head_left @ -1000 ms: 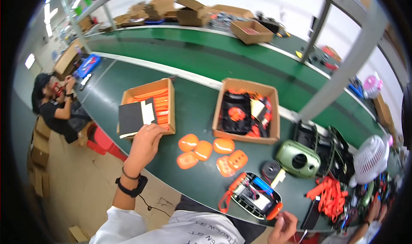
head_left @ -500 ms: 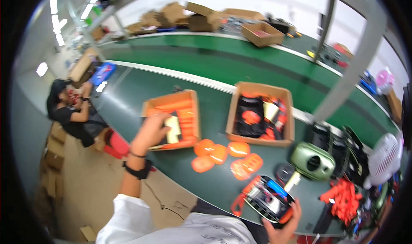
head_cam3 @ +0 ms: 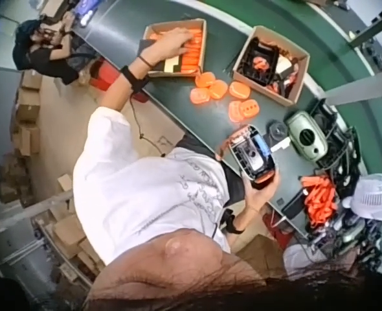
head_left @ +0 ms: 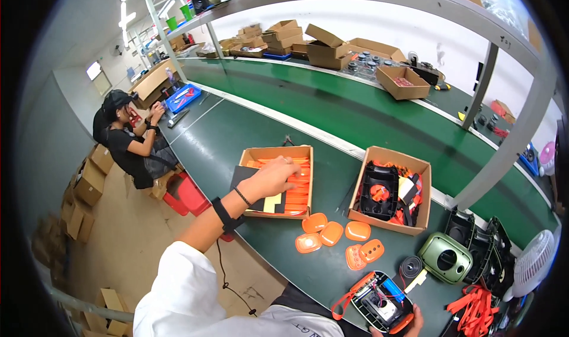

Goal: Assembling a small electronic device by connecting internal wires, placing a speaker, and fitting the components into a plastic housing.

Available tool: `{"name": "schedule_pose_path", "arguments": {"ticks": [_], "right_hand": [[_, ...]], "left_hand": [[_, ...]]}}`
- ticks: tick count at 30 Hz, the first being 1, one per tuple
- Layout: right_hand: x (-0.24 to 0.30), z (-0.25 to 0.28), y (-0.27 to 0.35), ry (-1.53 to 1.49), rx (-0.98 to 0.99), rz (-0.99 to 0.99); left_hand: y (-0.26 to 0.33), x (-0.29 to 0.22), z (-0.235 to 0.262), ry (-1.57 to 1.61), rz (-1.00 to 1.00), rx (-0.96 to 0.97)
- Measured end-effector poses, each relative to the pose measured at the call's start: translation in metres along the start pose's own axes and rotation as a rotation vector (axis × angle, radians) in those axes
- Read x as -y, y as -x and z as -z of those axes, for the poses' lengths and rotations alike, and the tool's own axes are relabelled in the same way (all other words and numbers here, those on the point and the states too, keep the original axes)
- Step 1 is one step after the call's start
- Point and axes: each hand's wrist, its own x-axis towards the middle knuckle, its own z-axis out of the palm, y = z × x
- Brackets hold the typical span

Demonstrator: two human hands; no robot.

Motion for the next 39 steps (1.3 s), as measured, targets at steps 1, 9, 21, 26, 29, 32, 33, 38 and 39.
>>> {"name": "schedule_pose_path", "arguments": {"ticks": [1, 9, 21, 26, 29, 32, 33, 38, 39], "right_hand": [[0.003, 0.001, -0.002, 0.018, 0.009, 0.021], [0.011, 0.003, -0.007, 0.075, -0.030, 0.094], [-0.005, 0.002, 0.025, 0.003, -0.337, 0.003], [0.043, -0.009, 0.044, -0.720, -0.302, -0.100], [0.070, -0.010, 0.049, -1.051, 0.149, -0.340], [0.077, -0.016, 0.037, -1.056, 0.251, -0.394], [0.062, -0.015, 0.046, -1.014, 0.359, -0.461], [0.046, -0.008, 0.054, -0.740, 0.238, -0.558], [0.047, -0.010, 0.054, -0.635, 0.077, -0.434]], "left_hand": [[0.000, 0.007, -0.007, -0.015, -0.053, -0.012], [0.003, -0.009, 0.019, 0.224, -0.042, -0.373], [0.045, -0.010, 0.067, 1.182, 0.124, -0.927], [0.098, -0.144, 0.024, 1.493, -0.267, -0.513], [0.123, -0.212, -0.018, 1.705, -0.320, -0.016], [0.136, -0.242, -0.062, 1.861, -0.408, 0.199], [0.141, -0.247, -0.072, 1.901, -0.444, 0.261], [0.145, -0.236, -0.092, 1.536, -0.257, 0.241], [0.140, -0.238, -0.097, 1.517, -0.207, 0.090]]}}
